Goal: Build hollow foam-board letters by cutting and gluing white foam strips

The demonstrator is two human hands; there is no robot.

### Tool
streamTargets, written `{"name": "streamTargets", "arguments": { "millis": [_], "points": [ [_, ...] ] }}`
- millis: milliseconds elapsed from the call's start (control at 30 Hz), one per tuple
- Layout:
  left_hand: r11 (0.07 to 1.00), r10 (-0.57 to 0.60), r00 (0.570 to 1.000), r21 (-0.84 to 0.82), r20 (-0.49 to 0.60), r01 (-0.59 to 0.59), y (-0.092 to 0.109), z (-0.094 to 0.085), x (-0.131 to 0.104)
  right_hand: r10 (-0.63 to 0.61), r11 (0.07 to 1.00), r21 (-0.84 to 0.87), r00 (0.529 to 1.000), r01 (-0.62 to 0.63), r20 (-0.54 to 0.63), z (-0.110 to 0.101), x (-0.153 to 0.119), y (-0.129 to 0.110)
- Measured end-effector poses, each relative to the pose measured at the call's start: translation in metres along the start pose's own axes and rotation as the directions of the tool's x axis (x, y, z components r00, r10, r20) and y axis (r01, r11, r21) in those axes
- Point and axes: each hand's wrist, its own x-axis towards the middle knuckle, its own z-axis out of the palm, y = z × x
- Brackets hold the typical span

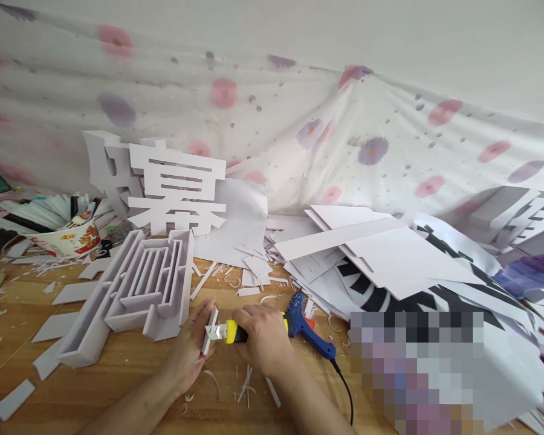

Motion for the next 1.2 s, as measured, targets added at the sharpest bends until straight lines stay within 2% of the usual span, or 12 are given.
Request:
{"name": "streamTargets", "arguments": {
  "millis": [100, 400, 467, 600, 667, 733, 867, 1033, 1200],
  "points": [
    [0.991, -0.086, 0.995, -0.102, 0.059, 0.092, -0.002, -0.002, 0.001, 0.006, 1.0, 0.009, 1.0, -0.006, -0.015, 0.001, 0.0, 0.002],
    [0.984, -0.064, 0.991, -0.158, 0.114, 0.081, -0.007, -0.001, 0.003, 0.036, 0.999, 0.025, 0.998, -0.035, -0.048, -0.002, 0.003, 0.006],
    [0.986, -0.059, 0.988, -0.149, 0.143, 0.08, -0.008, -0.001, 0.001, 0.074, 0.997, 0.019, 0.996, -0.073, -0.052, -0.004, 0.004, 0.009],
    [0.994, -0.044, 0.981, -0.09, 0.191, 0.062, -0.005, -0.001, -0.001, 0.224, 0.974, -0.027, 0.974, -0.225, -0.032, -0.009, 0.007, 0.014],
    [1.0, -0.014, 0.988, -0.013, 0.151, 0.016, -0.001, -0.002, -0.001, 0.302, 0.952, -0.05, 0.953, -0.302, -0.009, -0.009, 0.008, 0.013],
    [0.994, 0.077, 0.993, 0.076, 0.088, -0.083, 0.005, -0.004, 0.002, 0.355, 0.933, -0.066, 0.935, -0.353, 0.012, -0.006, 0.009, 0.01],
    [0.954, 0.27, 0.963, 0.13, 0.025, -0.271, 0.012, -0.009, 0.005, 0.374, 0.921, -0.129, 0.927, -0.367, 0.036, 0.009, 0.008, 0.001],
    [0.945, 0.306, 0.949, 0.097, 0.07, -0.312, 0.01, -0.011, 0.004, 0.317, 0.942, -0.158, 0.94, -0.296, 0.127, 0.027, 0.006, -0.011],
    [0.941, 0.325, 0.939, 0.061, 0.115, -0.333, 0.007, -0.013, 0.005, 0.321, 0.942, -0.159, 0.93, -0.295, 0.179, 0.03, 0.004, -0.016]
  ]
}}
